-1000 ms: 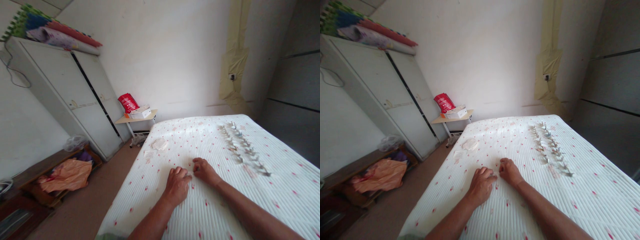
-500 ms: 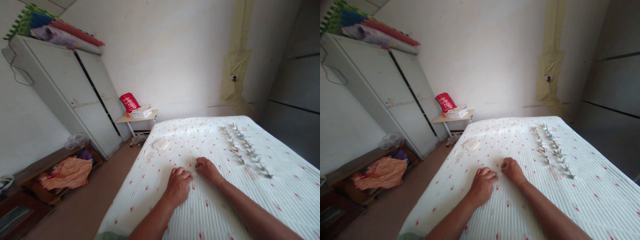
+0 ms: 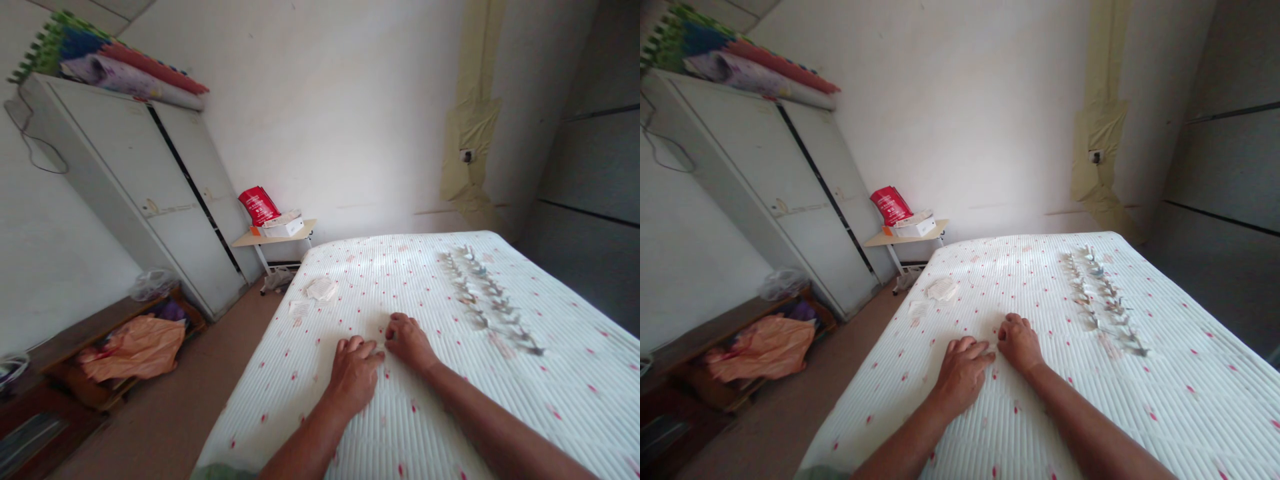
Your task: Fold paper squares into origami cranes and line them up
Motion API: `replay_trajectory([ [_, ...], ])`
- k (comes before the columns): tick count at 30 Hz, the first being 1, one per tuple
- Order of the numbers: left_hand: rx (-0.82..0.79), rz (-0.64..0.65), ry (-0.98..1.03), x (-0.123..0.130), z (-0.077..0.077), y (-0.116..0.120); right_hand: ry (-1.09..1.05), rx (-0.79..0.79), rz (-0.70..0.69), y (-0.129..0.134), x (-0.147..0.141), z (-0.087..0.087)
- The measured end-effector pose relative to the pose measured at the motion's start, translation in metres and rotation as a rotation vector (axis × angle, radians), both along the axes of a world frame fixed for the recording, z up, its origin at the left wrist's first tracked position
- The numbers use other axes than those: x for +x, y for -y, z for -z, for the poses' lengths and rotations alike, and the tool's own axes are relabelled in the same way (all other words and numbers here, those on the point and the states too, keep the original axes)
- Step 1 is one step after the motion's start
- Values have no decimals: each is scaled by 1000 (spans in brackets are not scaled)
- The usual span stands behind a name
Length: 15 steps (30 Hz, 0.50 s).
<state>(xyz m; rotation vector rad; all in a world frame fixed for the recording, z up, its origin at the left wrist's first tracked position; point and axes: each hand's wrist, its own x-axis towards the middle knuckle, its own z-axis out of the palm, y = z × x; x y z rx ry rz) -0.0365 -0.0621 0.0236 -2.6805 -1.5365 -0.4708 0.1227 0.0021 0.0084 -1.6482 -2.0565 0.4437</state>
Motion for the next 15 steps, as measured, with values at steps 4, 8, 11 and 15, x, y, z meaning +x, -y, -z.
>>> replay_trajectory([
  [4,-11,-21,8,-2,0,6,-16,-2,-15,-1,1,1],
  [8,-13,-25,19,-3,0,8,-47,12,-42,-4,5,6],
  [11,-20,-21,21,-2,0,7,-140,44,-88,-4,10,11],
  [15,-26,-24,52,0,0,7,-266,51,-175,1,13,13],
])
